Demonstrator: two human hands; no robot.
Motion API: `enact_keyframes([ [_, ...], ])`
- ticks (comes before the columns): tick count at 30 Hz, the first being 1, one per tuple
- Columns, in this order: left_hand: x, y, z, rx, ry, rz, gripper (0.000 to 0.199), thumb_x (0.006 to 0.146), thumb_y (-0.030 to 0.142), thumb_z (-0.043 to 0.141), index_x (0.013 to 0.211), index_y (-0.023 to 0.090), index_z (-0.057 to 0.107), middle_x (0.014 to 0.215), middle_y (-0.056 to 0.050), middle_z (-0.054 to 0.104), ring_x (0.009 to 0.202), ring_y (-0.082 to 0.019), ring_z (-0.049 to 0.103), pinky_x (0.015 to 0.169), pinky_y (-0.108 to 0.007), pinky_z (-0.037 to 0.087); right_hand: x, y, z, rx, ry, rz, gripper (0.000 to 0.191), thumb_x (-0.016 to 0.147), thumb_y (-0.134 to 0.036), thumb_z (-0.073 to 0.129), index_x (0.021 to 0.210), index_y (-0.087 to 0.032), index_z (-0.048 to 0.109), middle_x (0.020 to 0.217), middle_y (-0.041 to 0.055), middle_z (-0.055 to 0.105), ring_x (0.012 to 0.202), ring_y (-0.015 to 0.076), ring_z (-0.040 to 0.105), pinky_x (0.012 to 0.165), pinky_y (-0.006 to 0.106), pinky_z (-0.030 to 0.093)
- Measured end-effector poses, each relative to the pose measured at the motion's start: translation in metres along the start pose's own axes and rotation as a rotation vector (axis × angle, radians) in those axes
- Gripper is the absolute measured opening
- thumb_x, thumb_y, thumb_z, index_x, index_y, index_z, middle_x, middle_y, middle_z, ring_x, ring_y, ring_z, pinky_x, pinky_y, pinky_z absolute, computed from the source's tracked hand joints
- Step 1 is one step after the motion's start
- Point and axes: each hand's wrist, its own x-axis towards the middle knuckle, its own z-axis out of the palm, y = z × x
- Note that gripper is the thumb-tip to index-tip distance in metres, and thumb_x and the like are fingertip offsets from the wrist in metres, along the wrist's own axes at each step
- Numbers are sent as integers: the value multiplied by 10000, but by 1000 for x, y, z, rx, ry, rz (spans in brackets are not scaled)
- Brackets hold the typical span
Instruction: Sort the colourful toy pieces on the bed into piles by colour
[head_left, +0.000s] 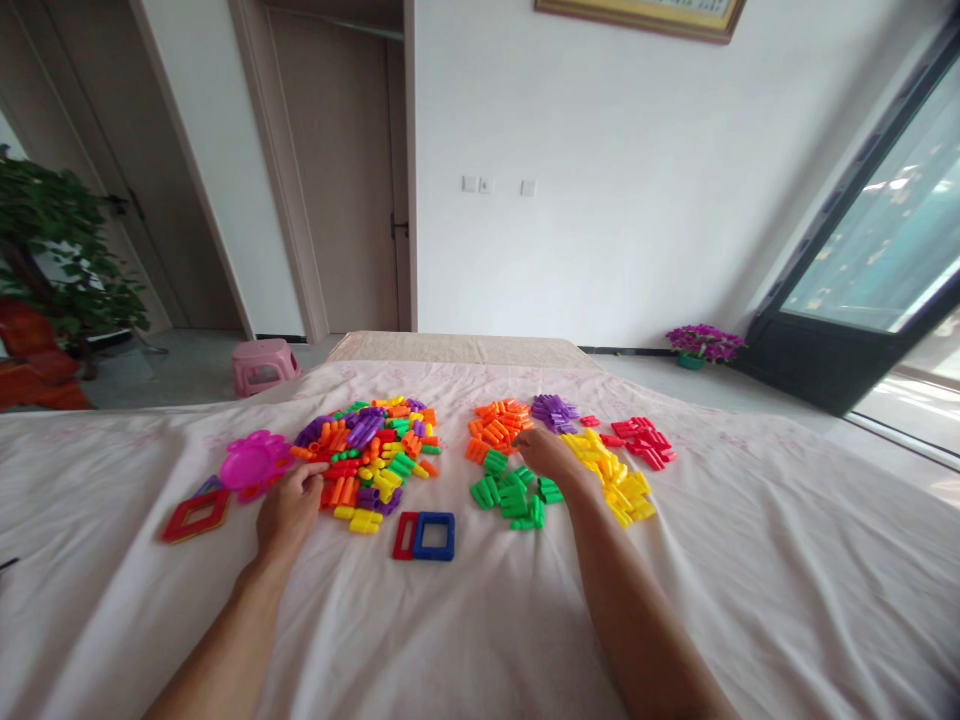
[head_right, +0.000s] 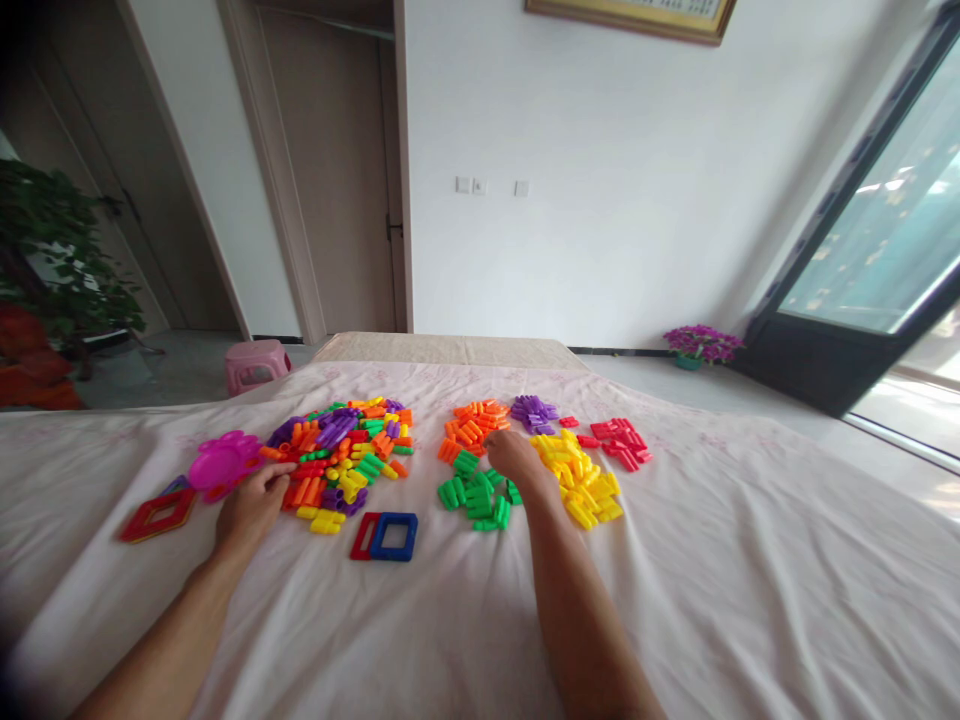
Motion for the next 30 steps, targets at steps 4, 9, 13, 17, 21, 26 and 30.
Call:
enact_keyframes([
  [4,0,1,0,-4,-12,-12,374,897,341,453,1130,232,724,1217,-74,728,1127,-271,655,914,-353,508,-2,3,-2,-61,-8,53,275,905,-140,473,895,-150,747,956,109,742,834,158,645,648,230,351],
  [9,0,3,-1,-18,-23,-29,379,891,337,452,1135,228,721,1232,-78,722,1131,-282,652,930,-377,501,-2,3,-1,-32,-59,-5,271,886,-114,487,907,-165,752,955,84,749,824,140,653,649,217,359],
  [13,-1,5,-3,-10,-32,-41,385,890,339,450,1142,233,720,1242,-75,717,1139,-280,648,936,-374,497,0,5,1,-84,-36,31,293,905,-128,459,931,-156,749,1005,111,749,868,164,665,671,232,372],
  [17,-2,7,-4,-3,-30,-45,381,888,337,453,1140,237,722,1231,-67,724,1139,-265,650,927,-349,499,-1,10,5,-111,-55,55,273,876,-88,481,928,-130,746,1029,148,745,916,188,666,714,246,385],
  [21,-2,7,-5,4,-33,-50,382,888,339,454,1140,239,723,1236,-62,723,1137,-263,652,912,-340,502,-2,11,4,-94,-68,34,271,890,-106,479,911,-145,746,1025,122,749,907,170,665,716,235,382],
  [26,-1,6,-4,-4,-34,-38,388,894,332,446,1149,227,720,1242,-70,720,1149,-261,646,924,-338,492,-2,10,3,-61,-89,36,280,876,-116,477,930,-171,747,1013,86,754,887,158,671,699,220,385],
  [30,0,4,-2,9,-29,-45,387,892,339,448,1145,239,723,1235,-66,723,1132,-270,651,900,-345,498,-2,6,4,-40,-106,26,288,896,-162,477,943,-191,759,1037,81,753,925,170,676,753,222,416],
])
